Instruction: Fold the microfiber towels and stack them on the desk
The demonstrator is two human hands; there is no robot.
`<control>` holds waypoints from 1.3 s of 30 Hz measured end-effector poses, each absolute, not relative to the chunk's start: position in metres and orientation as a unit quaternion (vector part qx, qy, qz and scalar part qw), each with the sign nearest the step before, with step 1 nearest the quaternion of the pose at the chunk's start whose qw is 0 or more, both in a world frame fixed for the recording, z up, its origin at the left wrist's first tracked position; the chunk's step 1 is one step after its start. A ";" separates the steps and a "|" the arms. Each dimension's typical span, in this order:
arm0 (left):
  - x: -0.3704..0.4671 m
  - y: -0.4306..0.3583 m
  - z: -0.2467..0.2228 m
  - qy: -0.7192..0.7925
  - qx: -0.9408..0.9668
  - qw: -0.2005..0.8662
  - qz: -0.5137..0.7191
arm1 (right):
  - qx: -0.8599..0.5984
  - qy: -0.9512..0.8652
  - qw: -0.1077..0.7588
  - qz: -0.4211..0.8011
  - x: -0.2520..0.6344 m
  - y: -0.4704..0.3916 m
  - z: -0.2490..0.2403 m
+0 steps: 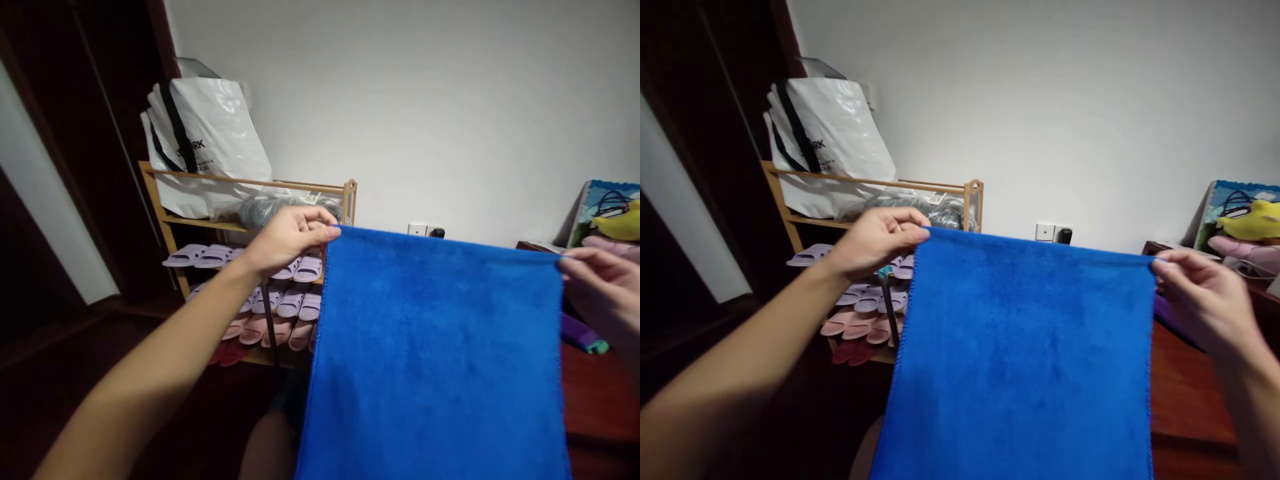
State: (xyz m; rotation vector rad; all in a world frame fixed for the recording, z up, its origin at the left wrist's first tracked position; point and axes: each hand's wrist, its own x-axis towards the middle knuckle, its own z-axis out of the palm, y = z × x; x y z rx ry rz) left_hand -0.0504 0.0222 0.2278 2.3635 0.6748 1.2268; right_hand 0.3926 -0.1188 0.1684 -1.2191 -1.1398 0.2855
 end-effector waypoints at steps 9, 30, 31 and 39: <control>0.000 0.128 0.084 0.380 0.895 0.105 0.210 | -0.612 -0.529 0.521 0.273 0.386 0.013 0.030; 0.089 0.186 -0.017 0.410 0.901 -0.008 0.145 | -0.726 -0.660 0.193 -0.016 0.364 0.117 -0.052; 0.091 0.184 -0.022 0.395 0.910 0.006 0.128 | -0.720 -0.671 0.175 -0.004 0.361 0.117 -0.055; 0.091 0.180 -0.034 0.391 0.916 0.041 0.079 | -0.730 -0.674 0.110 0.024 0.360 0.107 -0.059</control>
